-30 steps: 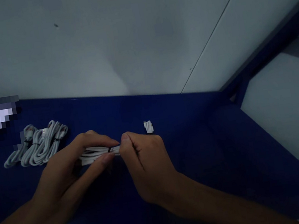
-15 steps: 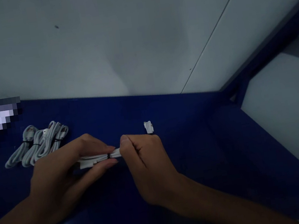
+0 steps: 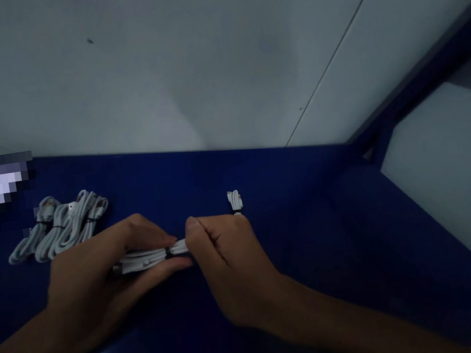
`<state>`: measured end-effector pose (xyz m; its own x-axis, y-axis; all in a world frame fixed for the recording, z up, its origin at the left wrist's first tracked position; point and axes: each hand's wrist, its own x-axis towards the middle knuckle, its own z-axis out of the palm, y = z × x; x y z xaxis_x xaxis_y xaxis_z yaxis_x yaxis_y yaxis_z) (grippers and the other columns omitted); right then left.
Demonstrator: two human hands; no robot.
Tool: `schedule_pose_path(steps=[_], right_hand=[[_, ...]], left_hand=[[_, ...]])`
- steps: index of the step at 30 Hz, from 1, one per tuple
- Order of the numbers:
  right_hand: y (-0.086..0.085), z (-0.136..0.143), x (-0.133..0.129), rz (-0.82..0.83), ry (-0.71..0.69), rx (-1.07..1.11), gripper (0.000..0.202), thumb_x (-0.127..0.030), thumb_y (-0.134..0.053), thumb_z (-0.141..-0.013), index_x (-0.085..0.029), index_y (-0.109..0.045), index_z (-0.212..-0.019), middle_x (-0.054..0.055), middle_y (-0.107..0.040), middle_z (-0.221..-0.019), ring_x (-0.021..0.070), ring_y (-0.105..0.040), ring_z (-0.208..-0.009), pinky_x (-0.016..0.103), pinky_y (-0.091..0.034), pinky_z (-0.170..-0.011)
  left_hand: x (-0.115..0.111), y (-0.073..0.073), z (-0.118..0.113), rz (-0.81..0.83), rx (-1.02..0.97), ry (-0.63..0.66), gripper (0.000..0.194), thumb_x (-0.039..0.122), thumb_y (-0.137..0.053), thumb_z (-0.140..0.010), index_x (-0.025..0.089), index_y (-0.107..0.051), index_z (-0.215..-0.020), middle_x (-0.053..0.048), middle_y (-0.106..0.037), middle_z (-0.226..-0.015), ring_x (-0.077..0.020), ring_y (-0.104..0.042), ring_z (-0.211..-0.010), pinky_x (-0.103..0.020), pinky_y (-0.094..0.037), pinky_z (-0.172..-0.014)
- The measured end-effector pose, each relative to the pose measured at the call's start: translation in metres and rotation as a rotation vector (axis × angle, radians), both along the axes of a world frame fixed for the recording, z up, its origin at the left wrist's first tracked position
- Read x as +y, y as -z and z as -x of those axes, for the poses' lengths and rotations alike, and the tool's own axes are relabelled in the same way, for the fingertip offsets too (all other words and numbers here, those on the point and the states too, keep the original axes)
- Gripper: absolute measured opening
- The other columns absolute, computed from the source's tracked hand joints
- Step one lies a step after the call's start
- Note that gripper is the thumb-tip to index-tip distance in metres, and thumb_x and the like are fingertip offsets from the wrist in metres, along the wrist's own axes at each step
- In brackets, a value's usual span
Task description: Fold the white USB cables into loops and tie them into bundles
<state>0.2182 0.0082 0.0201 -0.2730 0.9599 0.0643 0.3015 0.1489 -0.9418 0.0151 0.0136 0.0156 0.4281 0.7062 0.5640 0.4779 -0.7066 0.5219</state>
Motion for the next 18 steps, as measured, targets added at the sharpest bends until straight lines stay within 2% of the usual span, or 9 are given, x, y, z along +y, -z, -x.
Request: schedule_pose_path(steps=[7,12,18], right_hand=[[-0.0010,0.0001,-0.0002,0.024,-0.015,0.023,0.053,-0.037,-0.043,-0.115,-0.022,-0.039,-0.065,-0.006,-0.038,-0.060,0.0108,-0.033,-0.054,0.027,-0.028,-0.051],[-0.0007,0.0000,0.0008,0.053,0.015,0.023,0.055,-0.041,-0.043,-0.115,-0.022,-0.040,-0.064,-0.006,-0.038,-0.058,0.0105,-0.034,-0.053,0.028,-0.026,-0.050],[0.0031,-0.0009,0.0016,0.106,0.062,0.068,0.053,-0.041,-0.048,-0.113,-0.023,-0.037,-0.064,-0.006,-0.035,-0.059,0.0106,-0.030,-0.054,0.027,-0.024,-0.049]], left_hand=[[-0.0021,0.0015,-0.0010,-0.038,0.020,-0.040,0.023,0.043,-0.078,-0.103,0.025,-0.066,-0.100,0.002,-0.077,-0.086,-0.0139,-0.074,-0.067,-0.026,-0.050,-0.051],[-0.0007,-0.0013,-0.0001,0.015,-0.013,0.009,0.022,0.043,-0.080,-0.101,0.025,-0.068,-0.107,0.001,-0.077,-0.090,-0.0150,-0.073,-0.068,-0.027,-0.051,-0.052],[0.0011,-0.0061,0.0001,0.100,-0.059,0.120,0.024,0.020,-0.072,-0.098,0.027,-0.067,-0.121,-0.001,-0.076,-0.098,-0.0174,-0.073,-0.075,-0.032,-0.059,-0.065]])
